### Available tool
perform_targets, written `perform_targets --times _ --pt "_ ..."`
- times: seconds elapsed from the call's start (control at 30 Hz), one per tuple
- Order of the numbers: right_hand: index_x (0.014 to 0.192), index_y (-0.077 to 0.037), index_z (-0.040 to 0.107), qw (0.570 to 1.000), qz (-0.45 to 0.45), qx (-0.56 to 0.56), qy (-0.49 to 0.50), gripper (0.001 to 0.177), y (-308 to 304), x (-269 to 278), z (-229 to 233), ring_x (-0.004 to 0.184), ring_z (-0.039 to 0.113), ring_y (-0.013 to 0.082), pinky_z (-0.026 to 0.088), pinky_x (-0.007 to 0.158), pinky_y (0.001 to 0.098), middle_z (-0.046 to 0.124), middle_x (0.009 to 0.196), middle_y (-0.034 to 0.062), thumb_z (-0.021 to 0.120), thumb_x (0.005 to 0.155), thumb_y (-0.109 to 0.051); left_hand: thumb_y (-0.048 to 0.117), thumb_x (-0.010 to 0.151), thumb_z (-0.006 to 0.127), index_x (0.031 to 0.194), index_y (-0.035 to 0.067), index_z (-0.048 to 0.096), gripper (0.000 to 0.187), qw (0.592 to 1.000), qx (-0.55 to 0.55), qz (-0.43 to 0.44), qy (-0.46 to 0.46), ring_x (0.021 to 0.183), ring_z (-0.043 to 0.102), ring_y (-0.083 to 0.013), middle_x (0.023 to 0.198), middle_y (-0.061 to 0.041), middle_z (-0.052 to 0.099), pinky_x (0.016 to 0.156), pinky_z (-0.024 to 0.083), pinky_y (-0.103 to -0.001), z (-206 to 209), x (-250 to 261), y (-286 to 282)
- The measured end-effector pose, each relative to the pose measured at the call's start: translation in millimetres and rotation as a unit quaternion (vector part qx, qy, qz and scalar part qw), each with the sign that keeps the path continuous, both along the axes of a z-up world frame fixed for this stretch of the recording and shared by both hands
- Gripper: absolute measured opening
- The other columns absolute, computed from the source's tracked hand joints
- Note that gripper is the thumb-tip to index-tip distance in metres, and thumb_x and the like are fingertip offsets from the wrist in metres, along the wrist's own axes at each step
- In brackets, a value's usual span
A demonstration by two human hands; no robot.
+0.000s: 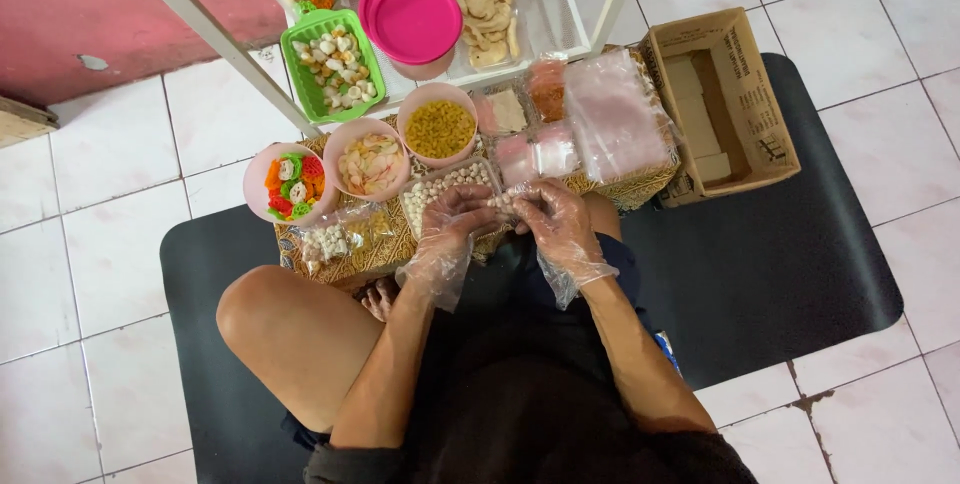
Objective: Manually picking up small snack items from a tray and placing them into small plastic bags for packaging.
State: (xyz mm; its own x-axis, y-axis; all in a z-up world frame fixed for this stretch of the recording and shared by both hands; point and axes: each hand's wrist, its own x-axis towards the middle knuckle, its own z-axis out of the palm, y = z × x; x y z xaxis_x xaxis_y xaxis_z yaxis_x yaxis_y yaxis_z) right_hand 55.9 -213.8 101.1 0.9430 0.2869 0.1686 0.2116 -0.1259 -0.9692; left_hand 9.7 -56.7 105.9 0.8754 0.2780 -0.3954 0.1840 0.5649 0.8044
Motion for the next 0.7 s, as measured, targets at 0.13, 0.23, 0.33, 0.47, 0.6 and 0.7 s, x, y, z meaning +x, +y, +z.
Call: perform_targets --times 0.13,0.23,0.33,0.47,0.6,0.7 --pt "0.092 0.001 0.074 1.0 -0.004 0.008 0.007 0.004 -0.3 0.2 1.5 0.055 0.074 0.0208 0.059 0.06 0.0283 0.067 0.059 0.0102 0.076 0.092 -0.003 -0.004 0.072 0.083 0.106 -0.004 0.072 0.036 1.0 0.02 0.0 -0.003 0.075 0.075 -0.0245 0.081 -0.013 0.068 0.068 0.066 -0.032 -4.6 0.0 0.8" --pt "0.091 0.0 0.075 1.0 -0.017 -0.008 -0.012 0.006 0.0 1.4 2.0 0.058 0.075 0.0202 0.06 0.059 0.0307 0.069 0.064 0.0122 0.079 0.09 -0.005 -0.003 0.074 0.082 0.108 -0.003 0.074 0.035 0.998 0.054 -0.024 -0.011 0.077 0.074 -0.0238 0.082 -0.014 0.068 0.07 0.066 -0.034 -2.0 -0.2 -0.1" --pt "0.092 0.003 0.074 0.999 -0.005 0.039 0.027 0.003 -1.7 1.5 2.4 0.057 0.074 0.0221 0.061 0.056 0.0333 0.066 0.075 0.0158 0.075 0.089 0.002 -0.003 0.076 0.081 0.105 -0.005 0.074 0.029 1.0 0.023 -0.003 -0.015 0.073 0.073 -0.0243 0.08 -0.014 0.066 0.067 0.066 -0.033 -9.7 0.6 -3.0" --pt "0.094 0.003 0.075 0.999 0.001 0.019 0.029 0.005 -3.1 3.6 0.8 0.058 0.074 0.0226 0.061 0.054 0.0333 0.067 0.073 0.0146 0.072 0.089 0.002 -0.002 0.08 0.078 0.102 -0.004 0.075 0.022 0.999 0.025 0.001 -0.02 0.073 0.072 -0.022 0.081 -0.015 0.069 0.066 0.065 -0.033 -19.0 2.8 -4.4" --pt "0.093 0.003 0.074 1.0 0.006 -0.003 0.009 0.005 -4.0 3.4 8.0 0.056 0.074 0.0228 0.06 0.053 0.0334 0.068 0.072 0.0159 0.073 0.088 0.003 -0.002 0.079 0.078 0.097 -0.001 0.076 0.018 0.997 0.073 -0.012 -0.02 0.068 0.071 -0.0186 0.077 -0.013 0.07 0.063 0.064 -0.03 -24.7 5.0 -4.2" --pt "0.091 -0.008 0.078 0.994 0.019 -0.104 -0.034 0.005 0.2 -0.8 14.1 0.061 0.075 0.0243 0.058 0.052 0.0326 0.07 0.065 0.0093 0.077 0.087 -0.008 0.003 0.079 0.076 0.092 0.005 0.079 0.014 0.981 0.179 -0.073 0.022 0.069 0.067 -0.0157 0.074 -0.012 0.07 0.06 0.058 -0.031 -12.4 3.1 1.5"
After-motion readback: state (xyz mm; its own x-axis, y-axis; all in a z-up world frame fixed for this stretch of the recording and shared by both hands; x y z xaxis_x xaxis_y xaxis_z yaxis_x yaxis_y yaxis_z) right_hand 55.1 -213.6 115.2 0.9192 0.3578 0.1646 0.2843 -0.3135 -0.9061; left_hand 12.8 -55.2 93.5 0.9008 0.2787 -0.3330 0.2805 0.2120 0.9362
